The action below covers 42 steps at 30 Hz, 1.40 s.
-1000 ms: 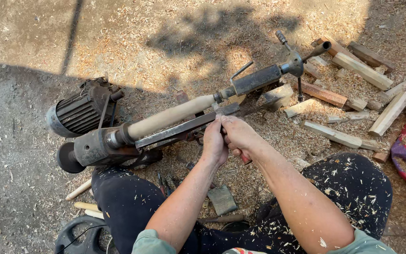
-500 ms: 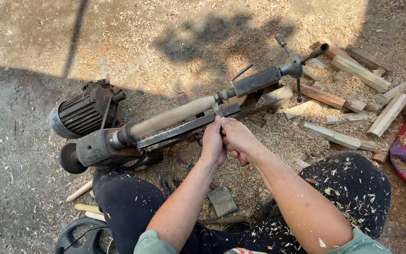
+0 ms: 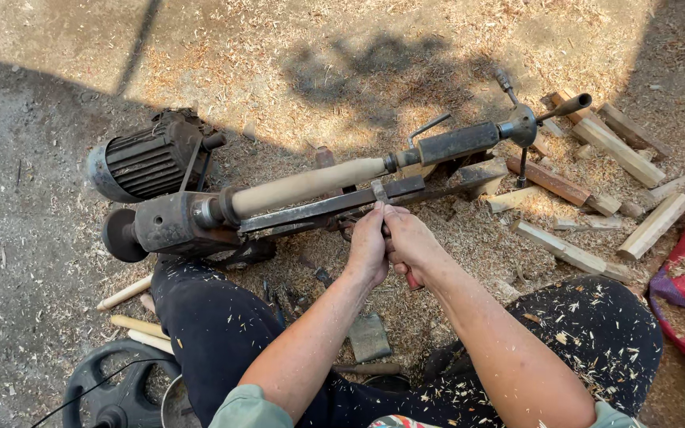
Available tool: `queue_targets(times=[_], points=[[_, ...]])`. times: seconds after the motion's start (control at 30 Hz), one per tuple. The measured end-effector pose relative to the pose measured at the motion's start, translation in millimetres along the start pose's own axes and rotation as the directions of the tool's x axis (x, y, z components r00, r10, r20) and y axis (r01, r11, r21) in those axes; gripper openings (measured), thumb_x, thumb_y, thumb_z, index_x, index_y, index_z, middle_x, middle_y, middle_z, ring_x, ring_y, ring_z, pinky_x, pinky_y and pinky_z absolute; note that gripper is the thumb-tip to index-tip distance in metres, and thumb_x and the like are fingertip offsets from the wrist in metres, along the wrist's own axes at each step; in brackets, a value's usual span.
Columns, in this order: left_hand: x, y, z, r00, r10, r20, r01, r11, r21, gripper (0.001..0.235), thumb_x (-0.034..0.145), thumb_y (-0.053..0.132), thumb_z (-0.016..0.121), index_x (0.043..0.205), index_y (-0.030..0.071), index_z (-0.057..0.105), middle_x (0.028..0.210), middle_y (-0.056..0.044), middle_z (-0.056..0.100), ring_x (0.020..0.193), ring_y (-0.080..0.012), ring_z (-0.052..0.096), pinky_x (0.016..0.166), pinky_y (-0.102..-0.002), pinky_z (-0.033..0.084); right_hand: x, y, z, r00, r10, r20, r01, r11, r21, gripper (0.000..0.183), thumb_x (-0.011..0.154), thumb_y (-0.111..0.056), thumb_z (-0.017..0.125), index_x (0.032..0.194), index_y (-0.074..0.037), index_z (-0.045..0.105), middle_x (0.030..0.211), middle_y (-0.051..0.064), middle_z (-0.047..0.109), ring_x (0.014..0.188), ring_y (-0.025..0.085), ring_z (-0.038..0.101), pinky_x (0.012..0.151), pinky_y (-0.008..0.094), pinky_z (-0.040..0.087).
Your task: The person operates a wood lathe to shape a cylindrical wooden piece using a chisel. They then sand the piece with a sanding block and remove it from the lathe. Finally, they mount a rectangular wooden block onto the lathe and begin shaping it.
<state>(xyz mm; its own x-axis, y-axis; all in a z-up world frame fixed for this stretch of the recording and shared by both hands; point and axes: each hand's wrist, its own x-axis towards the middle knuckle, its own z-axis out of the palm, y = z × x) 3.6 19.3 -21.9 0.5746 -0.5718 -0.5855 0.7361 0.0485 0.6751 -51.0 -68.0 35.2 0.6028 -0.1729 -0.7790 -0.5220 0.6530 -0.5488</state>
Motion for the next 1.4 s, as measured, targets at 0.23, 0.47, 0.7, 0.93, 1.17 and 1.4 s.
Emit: queue_targets(times=[0.23, 0.47, 0.7, 0.93, 1.17, 1.4], points=[[2.0, 0.9, -15.3, 0.997, 0.044, -0.061, -0.042, 0.999, 0.033, 0.044, 0.110, 0.034, 0.040, 0.101, 0.001, 0.068, 0.087, -0.008, 0.068, 0.075, -0.0184, 0.062, 0.070, -0.035, 0.052, 15.2, 20.9, 14.1, 0.998, -0.054, -0.036, 0.054, 0.998, -0.016, 0.031, 0.106, -0.042, 0.039, 0.108, -0.017, 0.056, 0.057, -0.004, 0.041, 0.036, 0.008, 0.030, 0.032, 0.026, 0.026], [10.7, -5.4, -32.9, 0.985, 0.156, -0.066, -0.145, 0.978, 0.153, 0.049, 0.110, 0.033, 0.040, 0.094, 0.000, 0.071, 0.087, -0.011, 0.072, 0.078, -0.0204, 0.064, 0.076, -0.036, 0.053, 40.5, 46.0, 17.2, 0.960, -0.280, -0.013, 0.275, 0.951, -0.145, 0.031, 0.111, -0.040, 0.038, 0.121, -0.016, 0.055, 0.080, -0.004, 0.059, 0.058, 0.001, 0.054, 0.047, 0.021, 0.044], [2.7, 11.1, -57.0, 0.968, 0.212, -0.135, -0.169, 0.947, 0.275, 0.044, 0.106, 0.029, 0.043, 0.093, 0.001, 0.073, 0.086, -0.009, 0.074, 0.077, -0.0194, 0.066, 0.076, -0.036, 0.054, 35.3, 50.3, 54.0, 0.971, -0.241, -0.004, 0.241, 0.970, -0.012, 0.032, 0.108, -0.035, 0.038, 0.116, -0.010, 0.057, 0.072, 0.003, 0.058, 0.043, 0.010, 0.046, 0.036, 0.027, 0.036], [-8.0, 23.7, -74.8, 0.986, 0.134, -0.096, -0.120, 0.983, 0.141, 0.047, 0.108, 0.037, 0.043, 0.094, 0.002, 0.071, 0.081, -0.008, 0.068, 0.069, -0.0184, 0.060, 0.066, -0.036, 0.049, 31.6, 54.6, 80.1, 0.986, -0.146, -0.078, 0.134, 0.981, -0.137, 0.034, 0.106, -0.043, 0.036, 0.112, -0.015, 0.055, 0.059, 0.006, 0.048, 0.033, 0.016, 0.037, 0.028, 0.033, 0.028], [8.7, 11.3, -59.6, 0.985, 0.129, -0.112, -0.108, 0.978, 0.178, 0.044, 0.106, 0.035, 0.046, 0.095, 0.000, 0.071, 0.081, -0.008, 0.069, 0.070, -0.0168, 0.060, 0.064, -0.035, 0.051, 39.2, 54.1, 58.4, 0.974, -0.223, -0.026, 0.224, 0.972, 0.075, 0.026, 0.109, -0.035, 0.044, 0.109, -0.011, 0.055, 0.063, 0.001, 0.051, 0.036, 0.013, 0.039, 0.029, 0.031, 0.027], [15.7, 1.9, -39.5, 0.990, 0.095, -0.105, -0.078, 0.985, 0.156, 0.041, 0.107, 0.032, 0.044, 0.101, 0.002, 0.071, 0.088, -0.008, 0.068, 0.076, -0.0172, 0.058, 0.069, -0.036, 0.050, 22.4, 39.0, 44.0, 0.979, -0.192, -0.063, 0.191, 0.981, -0.007, 0.029, 0.107, -0.034, 0.036, 0.110, -0.012, 0.055, 0.065, 0.002, 0.051, 0.035, 0.012, 0.037, 0.029, 0.028, 0.028]])
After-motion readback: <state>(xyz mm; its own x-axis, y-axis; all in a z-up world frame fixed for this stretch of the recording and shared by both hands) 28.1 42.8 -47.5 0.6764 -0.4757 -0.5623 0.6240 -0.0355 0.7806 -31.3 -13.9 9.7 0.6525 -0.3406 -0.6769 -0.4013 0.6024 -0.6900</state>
